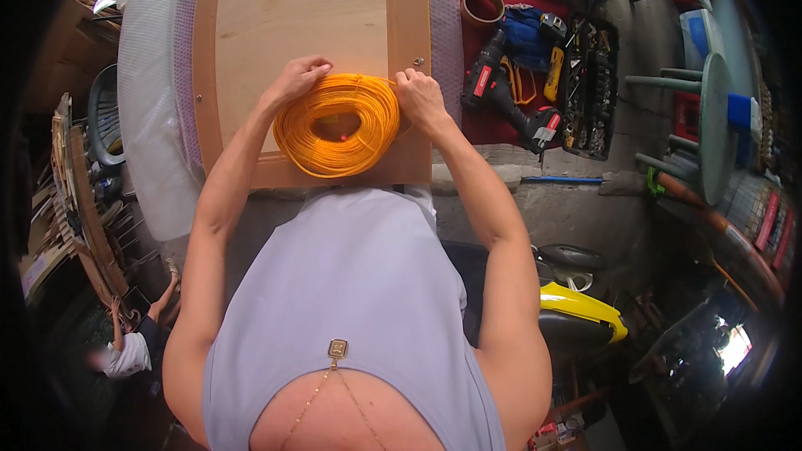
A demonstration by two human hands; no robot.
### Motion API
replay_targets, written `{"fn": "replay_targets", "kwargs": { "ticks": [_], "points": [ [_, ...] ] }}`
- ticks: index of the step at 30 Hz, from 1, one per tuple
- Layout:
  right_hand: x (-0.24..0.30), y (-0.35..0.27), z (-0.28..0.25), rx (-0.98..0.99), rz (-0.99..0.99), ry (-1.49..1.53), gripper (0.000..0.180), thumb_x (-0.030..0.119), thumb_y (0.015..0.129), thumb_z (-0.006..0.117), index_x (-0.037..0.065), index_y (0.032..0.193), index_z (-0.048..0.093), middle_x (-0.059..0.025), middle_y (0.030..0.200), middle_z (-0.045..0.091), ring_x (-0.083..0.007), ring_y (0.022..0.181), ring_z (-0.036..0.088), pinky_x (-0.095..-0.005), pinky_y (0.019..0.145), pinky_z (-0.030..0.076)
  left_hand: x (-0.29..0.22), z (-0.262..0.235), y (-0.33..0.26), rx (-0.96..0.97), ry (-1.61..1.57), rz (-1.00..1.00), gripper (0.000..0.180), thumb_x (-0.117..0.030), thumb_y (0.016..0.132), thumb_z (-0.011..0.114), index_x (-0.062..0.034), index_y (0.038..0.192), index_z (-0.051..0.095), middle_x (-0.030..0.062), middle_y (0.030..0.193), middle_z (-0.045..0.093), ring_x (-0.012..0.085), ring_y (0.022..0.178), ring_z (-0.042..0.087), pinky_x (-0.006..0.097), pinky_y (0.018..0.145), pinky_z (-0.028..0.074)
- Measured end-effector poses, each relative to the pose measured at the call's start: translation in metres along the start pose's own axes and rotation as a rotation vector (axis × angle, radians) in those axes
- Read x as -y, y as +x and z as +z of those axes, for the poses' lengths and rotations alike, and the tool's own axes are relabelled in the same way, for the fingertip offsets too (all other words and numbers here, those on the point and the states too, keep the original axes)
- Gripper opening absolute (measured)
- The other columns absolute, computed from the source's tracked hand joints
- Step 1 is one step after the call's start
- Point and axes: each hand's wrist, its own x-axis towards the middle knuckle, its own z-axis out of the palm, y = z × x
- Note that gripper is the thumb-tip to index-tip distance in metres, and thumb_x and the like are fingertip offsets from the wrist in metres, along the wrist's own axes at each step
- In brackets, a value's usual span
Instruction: The person cleans the back of a wooden picture frame with a cloth, applies masking tape, measures the frame, and uses a power drill to install screws. The person then handles a roll of yellow cord.
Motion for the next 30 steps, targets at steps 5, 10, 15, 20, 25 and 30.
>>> {"fn": "replay_targets", "kwargs": {
  "ticks": [5, 10, 15, 20, 25, 30],
  "points": [
    [-0.032, -0.045, -0.056, -0.081, 0.625, 0.294, 0.011, 0.007, 0.081, 0.052, 0.001, 0.077, 0.06, -0.0144, 0.079, 0.064, -0.0309, 0.071, 0.066, -0.0389, 0.065, 0.055, -0.061, 0.023, -0.082, -0.313, 0.221, 0.6, 0.045, -0.033, 0.073, 0.075, -0.0064, 0.108, 0.064, 0.0152, 0.101, 0.061, 0.0324, 0.099, 0.056, 0.04, 0.09, 0.043],
    [-0.016, -0.122, -0.103, -0.544, 0.964, 1.986, 0.018, 0.007, 0.079, 0.058, 0.005, 0.097, 0.06, -0.0083, 0.076, 0.058, -0.0221, 0.072, 0.062, -0.0422, 0.079, 0.053, -0.036, 0.091, -0.145, -0.233, 0.611, 0.596, 0.077, -0.02, 0.064, 0.081, -0.0122, 0.134, 0.049, 0.0121, 0.111, 0.054, 0.0299, 0.094, 0.054, 0.039, 0.087, 0.043],
    [-0.01, -0.142, -0.193, -0.719, 0.394, 2.209, 0.033, 0.011, 0.082, 0.064, 0.005, 0.115, 0.062, 0.0011, 0.07, 0.041, -0.0119, 0.063, 0.043, -0.0328, 0.083, 0.042, -0.013, 0.064, -0.133, -0.143, 0.579, 0.699, 0.09, -0.009, 0.059, 0.08, -0.0119, 0.14, 0.041, 0.0115, 0.112, 0.055, 0.0295, 0.098, 0.056, 0.039, 0.085, 0.043],
    [-0.004, -0.179, -0.234, -1.007, 0.231, 2.04, 0.035, 0.026, 0.084, 0.069, 0.012, 0.116, 0.065, 0.0021, 0.065, 0.038, -0.012, 0.066, 0.042, -0.0296, 0.07, 0.036, -0.025, 0.017, -0.126, -0.134, 0.274, 0.725, 0.092, -0.012, 0.052, 0.082, -0.0229, 0.136, 0.047, 0.0139, 0.12, 0.046, 0.0313, 0.094, 0.057, 0.041, 0.083, 0.049],
    [0.02, -0.176, -0.217, -1.211, 0.162, 1.726, 0.027, 0.023, 0.087, 0.067, 0.013, 0.113, 0.067, -0.0113, 0.102, 0.062, -0.0239, 0.11, 0.051, -0.0379, 0.089, 0.04, -0.005, 0.008, -0.121, -0.06, 0.374, 0.788, 0.087, -0.02, 0.048, 0.082, -0.031, 0.129, 0.053, 0.0157, 0.128, 0.037, 0.0334, 0.103, 0.052, 0.044, 0.087, 0.05],
    [0.078, -0.138, -0.233, -1.119, 0.095, -0.22, 0.035, 0.018, 0.082, 0.074, 0.013, 0.115, 0.065, -0.018, 0.137, 0.05, -0.0364, 0.139, 0.028, -0.0529, 0.11, 0.026, 0.043, 0.007, -0.125, -0.3, 0.671, 0.868, 0.085, -0.028, 0.045, 0.083, -0.0299, 0.125, 0.055, 0.0123, 0.146, 0.027, 0.0375, 0.132, 0.034, 0.044, 0.116, 0.019]
  ]
}}
